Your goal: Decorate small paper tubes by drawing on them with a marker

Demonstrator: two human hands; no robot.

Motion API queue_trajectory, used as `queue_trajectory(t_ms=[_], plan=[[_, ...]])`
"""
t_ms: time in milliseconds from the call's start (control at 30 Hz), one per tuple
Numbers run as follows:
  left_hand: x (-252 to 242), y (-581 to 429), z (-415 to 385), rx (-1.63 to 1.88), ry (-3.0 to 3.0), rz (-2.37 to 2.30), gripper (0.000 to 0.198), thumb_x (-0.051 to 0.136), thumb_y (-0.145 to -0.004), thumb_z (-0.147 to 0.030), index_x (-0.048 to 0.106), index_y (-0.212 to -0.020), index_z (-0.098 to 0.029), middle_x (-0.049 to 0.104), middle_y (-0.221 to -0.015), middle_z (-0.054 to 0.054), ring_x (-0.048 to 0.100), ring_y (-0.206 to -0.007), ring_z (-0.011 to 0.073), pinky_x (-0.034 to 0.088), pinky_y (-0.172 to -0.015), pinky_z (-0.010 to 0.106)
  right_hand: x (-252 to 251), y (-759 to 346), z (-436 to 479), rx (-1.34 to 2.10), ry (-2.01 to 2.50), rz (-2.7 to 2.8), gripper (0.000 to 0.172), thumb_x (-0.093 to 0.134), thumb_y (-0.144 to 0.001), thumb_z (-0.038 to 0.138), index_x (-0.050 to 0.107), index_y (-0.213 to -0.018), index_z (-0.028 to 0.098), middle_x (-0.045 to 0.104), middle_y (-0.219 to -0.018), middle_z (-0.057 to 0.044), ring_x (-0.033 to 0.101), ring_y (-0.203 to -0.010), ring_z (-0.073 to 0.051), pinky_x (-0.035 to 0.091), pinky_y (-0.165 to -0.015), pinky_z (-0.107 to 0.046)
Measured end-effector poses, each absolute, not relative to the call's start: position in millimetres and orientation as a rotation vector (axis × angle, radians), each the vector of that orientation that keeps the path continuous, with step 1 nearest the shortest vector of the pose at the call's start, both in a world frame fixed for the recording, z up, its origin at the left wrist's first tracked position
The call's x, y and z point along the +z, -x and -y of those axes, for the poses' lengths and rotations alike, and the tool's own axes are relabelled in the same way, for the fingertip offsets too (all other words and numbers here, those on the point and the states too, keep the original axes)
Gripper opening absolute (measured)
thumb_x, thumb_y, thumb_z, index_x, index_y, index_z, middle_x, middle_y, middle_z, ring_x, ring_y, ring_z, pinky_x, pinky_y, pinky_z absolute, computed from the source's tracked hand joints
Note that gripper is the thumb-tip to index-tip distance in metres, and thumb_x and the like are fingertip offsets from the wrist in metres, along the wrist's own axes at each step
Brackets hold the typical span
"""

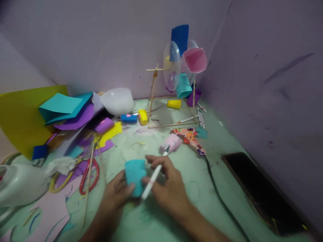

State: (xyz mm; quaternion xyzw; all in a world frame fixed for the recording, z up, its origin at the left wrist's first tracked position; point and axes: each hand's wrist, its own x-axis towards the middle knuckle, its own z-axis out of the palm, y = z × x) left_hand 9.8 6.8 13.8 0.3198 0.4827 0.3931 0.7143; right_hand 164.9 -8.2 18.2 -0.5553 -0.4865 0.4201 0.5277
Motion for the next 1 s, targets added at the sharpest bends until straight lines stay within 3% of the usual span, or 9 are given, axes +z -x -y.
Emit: queue_trajectory(t_ms=[167,267,400,600,800,900,1000], plan=[[9,-7,-5,0.807,-0.681,-0.914,0.045,0.077,-0.064,-0.034,0.065,-0.101,-0.013,0.067,-0.066,0.004,0.058,-0.051,0.0142,0.048,-0.045,0.023,29,-167,6,1.22,1.196,1.145,0.031,0.071,-0.065,0.015,0.047,-0.084,0.024,0.064,-0.12,-0.007,0.064,-0.101,-0.022,0.052,-0.081,-0.036],[10,-6,-3,0.784,-0.724,-0.878,0.043,0.077,-0.065,-0.033,0.065,-0.102,-0.014,0.068,-0.072,0.005,0.059,-0.058,0.0142,0.048,-0.051,0.022,32,-170,4,1.206,1.167,1.183,0.035,0.072,-0.065,0.013,0.047,-0.087,0.024,0.062,-0.123,-0.008,0.062,-0.103,-0.022,0.051,-0.081,-0.036],[15,-7,-1,0.785,-0.788,-0.922,0.045,0.075,-0.067,-0.035,0.064,-0.107,-0.014,0.07,-0.083,0.008,0.062,-0.066,0.018,0.049,-0.055,0.025,31,-174,2,1.166,1.12,1.289,0.035,0.072,-0.066,0.012,0.049,-0.089,0.023,0.066,-0.112,-0.007,0.064,-0.099,-0.021,0.052,-0.08,-0.036],[22,-16,1,0.83,-0.784,-1.027,0.039,0.077,-0.064,-0.034,0.068,-0.097,-0.013,0.071,-0.077,0.007,0.064,-0.065,0.0203,0.05,-0.055,0.027,30,-173,4,1.013,1.107,1.414,0.038,0.07,-0.064,0.005,0.051,-0.092,0.022,0.067,-0.107,-0.006,0.065,-0.093,-0.019,0.052,-0.077,-0.034],[27,-11,-5,0.822,-0.543,-0.965,0.019,0.08,-0.063,-0.028,0.073,-0.076,-0.016,0.073,-0.072,0.006,0.066,-0.066,0.02,0.055,-0.058,0.028,35,-178,0,1.184,1.071,1.091,0.028,0.07,-0.067,0.014,0.048,-0.084,0.022,0.067,-0.113,-0.009,0.066,-0.093,-0.019,0.053,-0.079,-0.036],[25,-3,-12,0.744,-0.479,-0.834,0.015,0.077,-0.065,-0.025,0.076,-0.078,-0.016,0.075,-0.077,0.011,0.067,-0.063,0.0221,0.054,-0.053,0.028,37,-188,-5,1.182,0.947,0.896,0.023,0.067,-0.072,0.019,0.046,-0.082,0.022,0.07,-0.105,-0.008,0.067,-0.087,-0.016,0.055,-0.071,-0.031],[20,7,-17,0.684,-0.404,-0.76,0.019,0.073,-0.069,-0.023,0.077,-0.087,-0.017,0.075,-0.079,0.012,0.068,-0.065,0.0209,0.055,-0.058,0.028,38,-196,-9,1.153,0.887,0.826,0.022,0.067,-0.072,0.019,0.047,-0.081,0.021,0.071,-0.098,-0.006,0.067,-0.081,-0.014,0.054,-0.067,-0.027]])
